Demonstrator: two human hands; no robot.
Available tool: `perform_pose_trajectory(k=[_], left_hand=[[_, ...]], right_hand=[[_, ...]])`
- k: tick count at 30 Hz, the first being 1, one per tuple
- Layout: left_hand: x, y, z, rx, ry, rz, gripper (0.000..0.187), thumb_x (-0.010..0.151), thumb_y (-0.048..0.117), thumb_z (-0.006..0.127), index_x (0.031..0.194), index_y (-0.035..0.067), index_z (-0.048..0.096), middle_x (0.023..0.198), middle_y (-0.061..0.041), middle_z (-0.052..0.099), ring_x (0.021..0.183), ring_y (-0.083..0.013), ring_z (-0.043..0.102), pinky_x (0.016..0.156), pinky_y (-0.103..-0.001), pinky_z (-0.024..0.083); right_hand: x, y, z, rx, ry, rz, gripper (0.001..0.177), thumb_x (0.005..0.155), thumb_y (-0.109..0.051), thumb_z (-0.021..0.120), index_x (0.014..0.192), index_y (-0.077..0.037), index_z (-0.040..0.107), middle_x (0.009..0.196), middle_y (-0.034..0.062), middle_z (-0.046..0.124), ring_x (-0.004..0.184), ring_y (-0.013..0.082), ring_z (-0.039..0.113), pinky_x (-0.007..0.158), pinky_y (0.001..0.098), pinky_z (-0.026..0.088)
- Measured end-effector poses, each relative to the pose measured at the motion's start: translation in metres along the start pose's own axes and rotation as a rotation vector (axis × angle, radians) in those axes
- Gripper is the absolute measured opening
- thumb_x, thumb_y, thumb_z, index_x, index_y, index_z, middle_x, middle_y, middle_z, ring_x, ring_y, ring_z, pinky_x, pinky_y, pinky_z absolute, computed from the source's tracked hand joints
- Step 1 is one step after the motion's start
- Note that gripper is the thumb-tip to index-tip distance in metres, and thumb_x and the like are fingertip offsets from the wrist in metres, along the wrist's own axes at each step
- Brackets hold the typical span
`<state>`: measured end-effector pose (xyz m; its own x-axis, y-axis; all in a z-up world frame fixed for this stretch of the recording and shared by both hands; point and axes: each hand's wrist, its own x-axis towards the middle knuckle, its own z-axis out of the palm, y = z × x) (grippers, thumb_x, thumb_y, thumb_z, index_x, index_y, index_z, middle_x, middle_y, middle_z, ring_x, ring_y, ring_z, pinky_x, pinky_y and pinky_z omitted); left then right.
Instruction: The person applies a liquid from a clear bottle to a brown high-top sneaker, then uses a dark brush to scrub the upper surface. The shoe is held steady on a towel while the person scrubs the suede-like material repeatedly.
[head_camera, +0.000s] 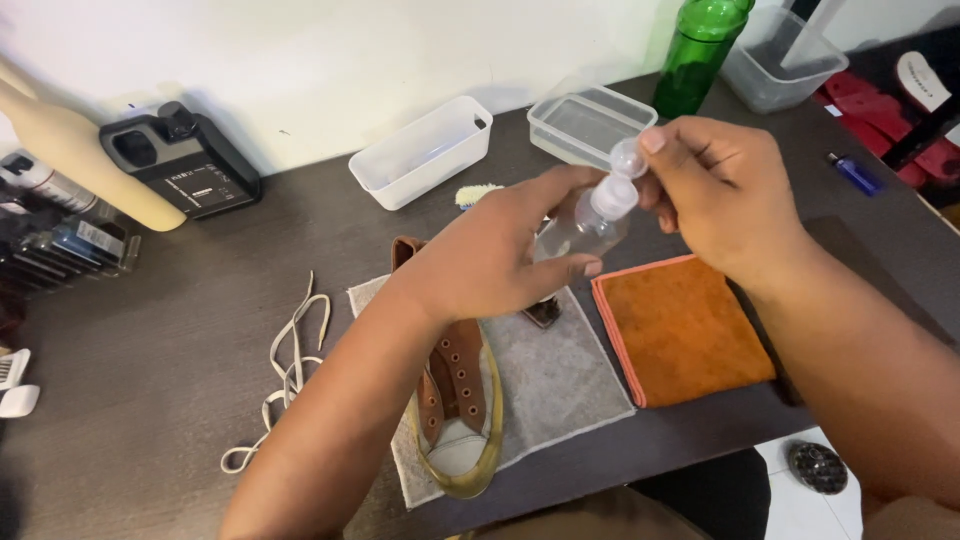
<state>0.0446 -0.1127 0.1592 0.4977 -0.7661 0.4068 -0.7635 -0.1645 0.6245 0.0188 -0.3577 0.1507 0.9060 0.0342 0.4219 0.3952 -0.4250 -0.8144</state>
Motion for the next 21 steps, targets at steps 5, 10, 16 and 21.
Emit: perform_pose_trajectory(k=[5, 10, 16, 21], left_hand=[[0.0, -0.001, -0.001, 0.047, 0.063, -0.076, 0.065, 0.098, 0.026, 0.076, 0.151, 0.013, 0.041, 0.115, -0.006, 0.067, 0.094, -0.0222, 0.066, 0.086, -0.037, 0.053], [-0.002, 0.0, 0.003, 0.058, 0.149, -0.107, 0.064, 0.1, 0.031, 0.072, 0.153, 0.013, 0.039, 0.108, -0.009, 0.066, 0.087, -0.0236, 0.064, 0.079, -0.036, 0.052], [-0.012, -0.007, 0.013, -0.046, 0.188, -0.014, 0.06, 0.103, 0.025, 0.069, 0.154, 0.013, 0.04, 0.138, -0.015, 0.058, 0.119, -0.0263, 0.064, 0.089, -0.037, 0.07], [-0.048, 0.004, 0.003, 0.313, 0.262, -0.027, 0.075, 0.104, 0.029, 0.075, 0.162, 0.003, 0.034, 0.163, -0.019, 0.051, 0.151, -0.038, 0.05, 0.125, -0.053, 0.044]], right_hand=[[-0.003, 0.015, -0.001, 0.005, -0.085, -0.028, 0.023, 0.114, -0.013, 0.051, 0.114, 0.002, 0.068, 0.087, 0.0127, 0.069, 0.054, 0.0157, 0.057, 0.05, 0.0273, 0.049], [-0.017, 0.018, 0.012, -0.243, -0.291, -0.104, 0.056, 0.09, -0.021, 0.078, 0.141, -0.003, 0.064, 0.078, 0.0041, 0.069, 0.059, 0.0108, 0.063, 0.053, 0.0275, 0.053], [-0.014, 0.023, 0.027, -0.403, -0.216, 0.069, 0.07, 0.087, -0.031, 0.077, 0.152, -0.018, 0.055, 0.096, 0.0023, 0.075, 0.074, 0.0177, 0.071, 0.073, 0.0361, 0.056], [-0.003, 0.032, 0.023, -0.526, -0.209, -0.107, 0.069, 0.085, -0.026, 0.086, 0.147, -0.011, 0.06, 0.136, 0.0058, 0.068, 0.074, 0.0197, 0.072, 0.073, 0.0394, 0.056]])
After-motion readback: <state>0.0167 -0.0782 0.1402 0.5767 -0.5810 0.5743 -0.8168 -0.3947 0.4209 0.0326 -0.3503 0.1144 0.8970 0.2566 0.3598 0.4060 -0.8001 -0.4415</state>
